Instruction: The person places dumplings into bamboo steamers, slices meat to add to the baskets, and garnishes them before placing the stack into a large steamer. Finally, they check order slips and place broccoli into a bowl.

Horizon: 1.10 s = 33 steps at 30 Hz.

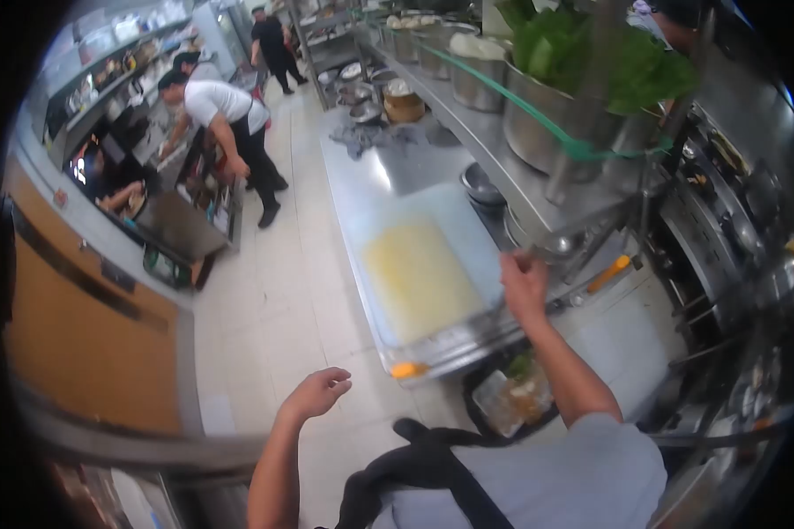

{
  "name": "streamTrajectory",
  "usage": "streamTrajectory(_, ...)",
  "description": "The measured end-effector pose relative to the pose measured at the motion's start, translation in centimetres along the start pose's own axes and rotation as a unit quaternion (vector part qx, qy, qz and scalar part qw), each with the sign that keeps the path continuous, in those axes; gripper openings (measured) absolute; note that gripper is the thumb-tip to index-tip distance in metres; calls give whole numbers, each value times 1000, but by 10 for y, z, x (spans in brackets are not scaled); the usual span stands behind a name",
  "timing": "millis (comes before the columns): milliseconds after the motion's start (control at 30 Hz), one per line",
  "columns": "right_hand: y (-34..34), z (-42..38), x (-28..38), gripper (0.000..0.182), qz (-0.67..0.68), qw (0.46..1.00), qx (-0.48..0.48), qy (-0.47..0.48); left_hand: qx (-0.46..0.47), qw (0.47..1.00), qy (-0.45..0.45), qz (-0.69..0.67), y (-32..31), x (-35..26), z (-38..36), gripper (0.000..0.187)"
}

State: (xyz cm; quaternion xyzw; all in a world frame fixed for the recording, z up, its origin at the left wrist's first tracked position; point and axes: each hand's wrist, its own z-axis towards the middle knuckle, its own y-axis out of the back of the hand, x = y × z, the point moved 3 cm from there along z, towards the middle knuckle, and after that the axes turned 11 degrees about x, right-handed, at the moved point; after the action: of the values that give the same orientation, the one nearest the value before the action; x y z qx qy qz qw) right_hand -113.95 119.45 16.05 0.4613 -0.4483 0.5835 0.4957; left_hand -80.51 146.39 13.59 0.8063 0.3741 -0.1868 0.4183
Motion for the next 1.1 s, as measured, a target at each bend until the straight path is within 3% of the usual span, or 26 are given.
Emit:
streamTrajectory(33, -1, -1, 3, 22, -24, 1000, -16, 2, 5, 1000, -3, 17, 29, 4, 16, 40)
streamTrajectory(200, -2, -26, 13, 14, -103, 992, -73, -24, 20, 980, -190, 50, 116, -20, 129, 36)
streamTrajectory(267, 11, -36, 2, 22, -249, 962, -108, -41, 53, 976, -207, 51, 135, -25, 179, 35)
streamTrajectory(333, -29, -66, 50, 26, -304, 933, -190, 2, 81, 968, -232, 56, 163, -49, 223, 35)
streamTrajectory(400, -63, -84, 74, 20, -374, 864, -329, 71, 84, 955, -238, 159, 193, -69, 259, 37)
streamTrajectory(433, -68, -83, 71, 20, -376, 858, -341, 75, 86, 950, -249, 165, 208, -75, 286, 37)
streamTrajectory(500, -92, -77, 55, 17, -468, 858, -184, 101, 37, 903, -357, 235, 240, -86, 347, 42)
streamTrajectory(567, -128, -36, 43, 13, -485, 849, -184, 101, 13, 868, -409, 282, 275, -106, 413, 43)
streamTrajectory(633, -140, 18, -9, 14, -255, 942, -131, -176, -3, 828, -462, 318, 303, -121, 470, 45)
streamTrajectory(700, -127, 66, -76, 33, 1, 933, -298, -200, -88, 839, -393, 366, 339, -136, 520, 45)
streamTrajectory(733, -128, 91, -89, 33, -3, 927, -322, -192, -40, 872, -363, 327, 354, -150, 530, 43)
streamTrajectory(800, -121, 122, -105, 62, 113, 848, -492, -163, -26, 848, -450, 280, 386, -192, 514, 39)
streamTrajectory(833, -119, 137, -111, 62, 114, 839, -509, -154, -20, 827, -510, 235, 405, -209, 497, 36)
streamTrajectory(900, -116, 153, -126, 69, 164, 791, -573, -139, -91, 739, -652, 141, 448, -263, 451, 24)
streamTrajectory(933, -116, 157, -133, 69, 162, 783, -585, -132, -135, 685, -711, 88, 470, -290, 430, 21)
streamTrajectory(967, -113, 160, -137, 68, 140, 774, -601, -139, -126, 688, -714, 38, 491, -320, 417, 19)
streamTrajectory(1000, -112, 160, -136, 67, 119, 765, -615, -146, -135, 657, -741, -25, 513, -350, 408, 17)
streamTrajectory(1033, -120, 158, -133, 67, 120, 759, -624, -141, -73, 653, -739, -151, 532, -378, 395, 16)
streamTrajectory(1067, -131, 156, -128, 56, 88, 748, -650, -100, -7, 638, -721, -272, 546, -407, 386, 15)
streamTrajectory(1100, -140, 153, -119, 45, 52, 734, -674, -56, 17, 616, -724, -311, 558, -434, 385, 21)
